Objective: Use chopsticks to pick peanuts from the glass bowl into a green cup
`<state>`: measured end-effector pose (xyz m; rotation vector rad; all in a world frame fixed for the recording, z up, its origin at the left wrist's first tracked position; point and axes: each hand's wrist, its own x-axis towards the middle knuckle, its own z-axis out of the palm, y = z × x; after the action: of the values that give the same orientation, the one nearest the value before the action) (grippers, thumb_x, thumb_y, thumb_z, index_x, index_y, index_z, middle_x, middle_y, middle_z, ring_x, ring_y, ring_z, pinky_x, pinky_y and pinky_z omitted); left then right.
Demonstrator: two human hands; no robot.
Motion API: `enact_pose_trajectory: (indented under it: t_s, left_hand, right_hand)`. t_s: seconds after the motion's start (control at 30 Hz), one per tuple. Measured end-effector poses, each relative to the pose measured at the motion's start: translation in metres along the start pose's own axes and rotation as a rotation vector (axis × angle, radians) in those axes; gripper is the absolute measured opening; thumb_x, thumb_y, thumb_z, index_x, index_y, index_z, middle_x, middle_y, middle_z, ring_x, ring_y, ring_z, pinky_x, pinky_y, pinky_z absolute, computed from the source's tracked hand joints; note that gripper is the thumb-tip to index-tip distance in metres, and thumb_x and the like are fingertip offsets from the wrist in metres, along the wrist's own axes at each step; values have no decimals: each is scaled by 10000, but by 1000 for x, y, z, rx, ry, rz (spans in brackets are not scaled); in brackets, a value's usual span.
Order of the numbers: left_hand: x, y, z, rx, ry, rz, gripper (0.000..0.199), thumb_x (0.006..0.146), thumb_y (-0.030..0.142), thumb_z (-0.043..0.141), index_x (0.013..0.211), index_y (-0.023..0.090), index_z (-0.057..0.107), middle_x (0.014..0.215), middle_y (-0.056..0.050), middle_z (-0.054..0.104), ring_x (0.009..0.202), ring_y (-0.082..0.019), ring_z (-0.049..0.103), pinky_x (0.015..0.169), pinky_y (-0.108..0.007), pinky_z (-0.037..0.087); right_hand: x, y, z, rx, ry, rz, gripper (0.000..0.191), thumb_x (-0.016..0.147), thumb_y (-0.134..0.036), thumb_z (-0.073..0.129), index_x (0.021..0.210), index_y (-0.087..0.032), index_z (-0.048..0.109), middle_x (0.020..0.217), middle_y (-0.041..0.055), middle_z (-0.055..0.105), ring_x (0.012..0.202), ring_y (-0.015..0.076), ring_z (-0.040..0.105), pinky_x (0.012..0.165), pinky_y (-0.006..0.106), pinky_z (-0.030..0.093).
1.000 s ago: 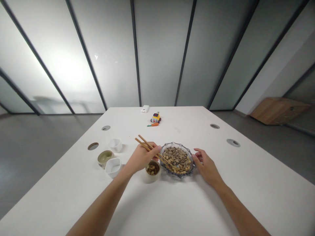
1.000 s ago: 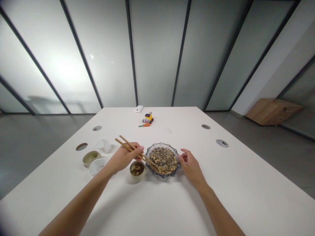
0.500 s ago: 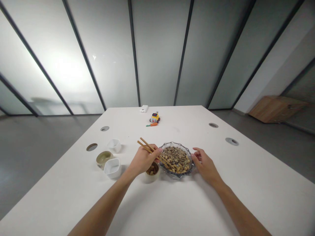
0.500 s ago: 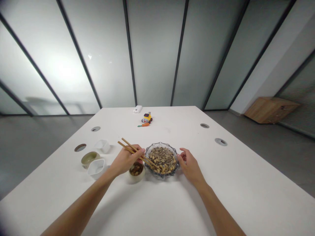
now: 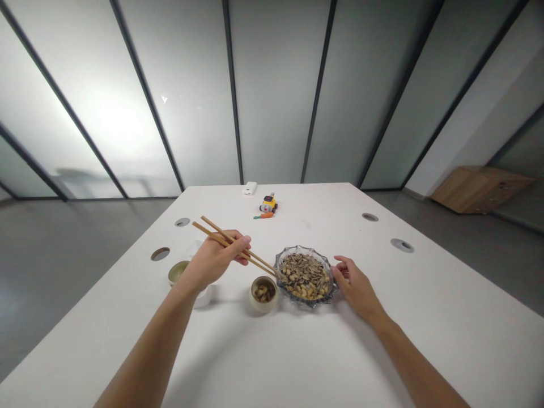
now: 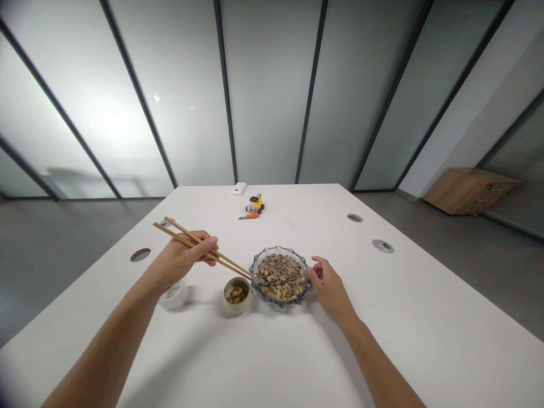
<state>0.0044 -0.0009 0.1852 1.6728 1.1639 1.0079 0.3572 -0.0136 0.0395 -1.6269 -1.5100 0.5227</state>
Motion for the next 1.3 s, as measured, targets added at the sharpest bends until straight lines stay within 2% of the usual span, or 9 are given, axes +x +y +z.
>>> enact_pose_trajectory:
  t_s: [0.07, 0.27, 0.43, 0.67, 0.97, 1.17, 1.3]
  left_hand:
    - [1, -4, 12, 10, -7, 1, 338, 930, 498, 641, 827, 178, 676, 773, -29, 714, 743, -206, 720, 715, -303, 568]
    - [2, -21, 61, 102, -164, 36, 311, 954, 464, 574, 812, 206, 673, 732, -15, 706, 704, -195, 691, 669, -282, 521]
    - [0, -32, 79, 138, -161, 73, 266, 951, 438, 587, 854, 214, 693, 765, -13, 710, 722, -189, 671, 713, -286, 514]
    - [-1, -34, 82, 146, -172, 65, 286, 968, 451, 583, 846, 217, 692, 746, -11, 718, 671, -183, 662, 665, -279, 508]
    - [-1, -36, 82, 73, -143, 31, 279, 953, 457, 599, 861, 206, 680, 732, -25, 735, 694, -200, 723, 613, -258, 528]
    - [3, -30, 65, 0, -113, -9, 322, 957, 471, 578, 827, 188, 660, 759, -39, 729, 684, -211, 744, 602, -269, 559]
    - [7, -23, 54, 6, -72, -11, 269, 948, 429, 592, 850, 186, 654, 740, -35, 731, 713, -213, 752, 633, -273, 572]
  right_hand:
    - [0, 1, 0, -4, 0, 4, 479, 912, -548, 496, 1227, -198, 583, 913, 44, 704, 830, 225, 674, 789, 373, 533]
    - [1, 4, 1, -19, -5, -4, 489, 923, -556, 483, 1240, -195, 573, 926, 46, 705, 846, 228, 678, 811, 381, 533]
    - [0, 3, 0, -14, -6, -14, 481, 919, -554, 488, 1229, -198, 580, 905, 39, 705, 829, 226, 681, 793, 372, 536]
    - [0, -2, 0, -1, -12, -1, 476, 916, -549, 490, 1221, -194, 579, 922, 51, 713, 853, 231, 688, 805, 375, 541]
    - [0, 2, 1, 7, -10, 7, 470, 914, -545, 494, 1224, -202, 580, 936, 52, 716, 870, 234, 690, 829, 386, 542]
    - [0, 3, 1, 10, -29, 4, 467, 931, -545, 486, 1241, -206, 566, 948, 53, 711, 886, 237, 686, 849, 401, 537]
    - [0, 4, 1, 3, -23, 2, 450, 932, -534, 482, 1234, -212, 569, 940, 50, 713, 882, 239, 687, 841, 401, 538]
